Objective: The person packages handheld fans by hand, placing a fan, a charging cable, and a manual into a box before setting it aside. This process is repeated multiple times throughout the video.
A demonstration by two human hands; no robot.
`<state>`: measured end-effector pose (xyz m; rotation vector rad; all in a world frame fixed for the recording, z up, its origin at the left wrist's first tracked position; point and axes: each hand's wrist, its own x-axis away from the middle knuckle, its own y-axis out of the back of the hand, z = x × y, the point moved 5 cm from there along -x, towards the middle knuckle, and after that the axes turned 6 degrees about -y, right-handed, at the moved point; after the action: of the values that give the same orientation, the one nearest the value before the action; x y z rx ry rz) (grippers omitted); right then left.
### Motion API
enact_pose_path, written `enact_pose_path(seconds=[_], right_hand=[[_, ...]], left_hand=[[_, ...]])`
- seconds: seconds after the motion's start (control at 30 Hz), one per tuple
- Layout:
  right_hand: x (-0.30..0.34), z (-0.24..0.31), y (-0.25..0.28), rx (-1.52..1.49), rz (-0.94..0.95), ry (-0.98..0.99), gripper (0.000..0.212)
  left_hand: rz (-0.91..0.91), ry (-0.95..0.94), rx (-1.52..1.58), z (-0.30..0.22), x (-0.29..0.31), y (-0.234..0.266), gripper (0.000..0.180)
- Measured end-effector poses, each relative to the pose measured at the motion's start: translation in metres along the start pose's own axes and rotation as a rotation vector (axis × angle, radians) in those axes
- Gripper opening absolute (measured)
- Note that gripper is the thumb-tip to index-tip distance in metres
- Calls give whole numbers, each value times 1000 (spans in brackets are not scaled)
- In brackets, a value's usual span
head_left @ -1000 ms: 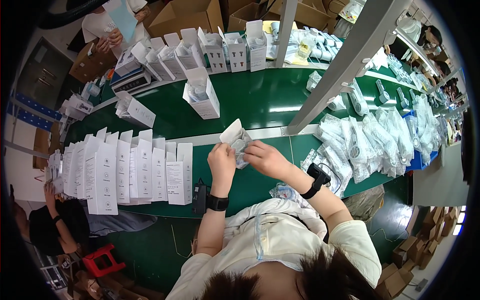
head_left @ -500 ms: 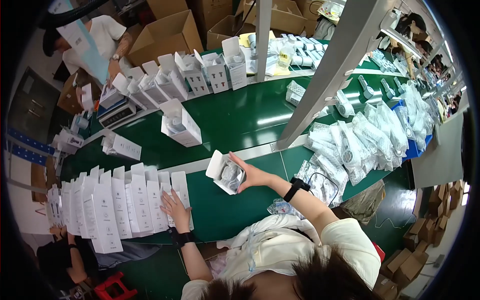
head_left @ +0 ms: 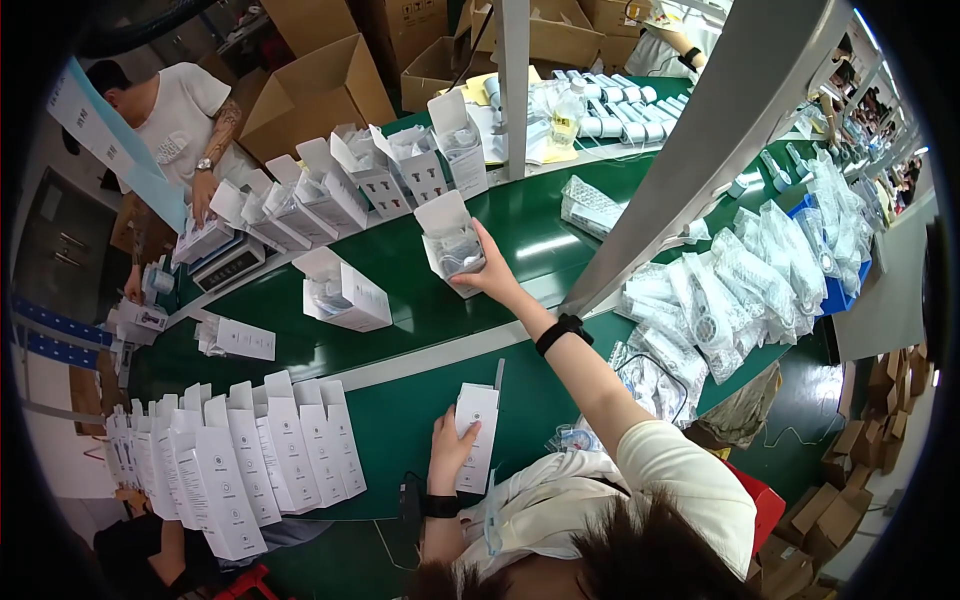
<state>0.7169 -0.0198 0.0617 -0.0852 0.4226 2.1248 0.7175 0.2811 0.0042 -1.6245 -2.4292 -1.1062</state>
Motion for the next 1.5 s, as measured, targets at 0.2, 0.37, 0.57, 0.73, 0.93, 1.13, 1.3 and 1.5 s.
enact_pose_path(seconds=[0.2, 0.37, 0.57, 0.73, 0.93, 1.13, 1.3, 1.5], right_hand=[[109, -5, 63, -31, 596, -485, 66], [122, -16, 209, 267, 350, -699, 34], [-26, -57, 233, 974, -230, 165, 47], [-70, -111, 164, 970, 296, -267, 68], [-47, -62, 161, 1130, 219, -118, 75], [42, -17, 283, -215, -560, -97, 52], [154, 66, 249, -1051, -668, -523, 36], [180, 77, 129, -1319, -495, -698, 27]], left_hand=[[62, -116, 10, 6, -12, 1, 72], [-67, -42, 119, -16, -13, 17, 64], [-435, -48, -779, -118, 1, 35, 69], [-237, -95, -462, -89, -15, 12, 76], [-47, -152, -275, -59, -63, 24, 80], [135, -52, 43, -73, -55, 34, 76], [-135, -466, 252, -119, -30, 53, 71], [-56, -677, -180, -159, 7, 23, 75]])
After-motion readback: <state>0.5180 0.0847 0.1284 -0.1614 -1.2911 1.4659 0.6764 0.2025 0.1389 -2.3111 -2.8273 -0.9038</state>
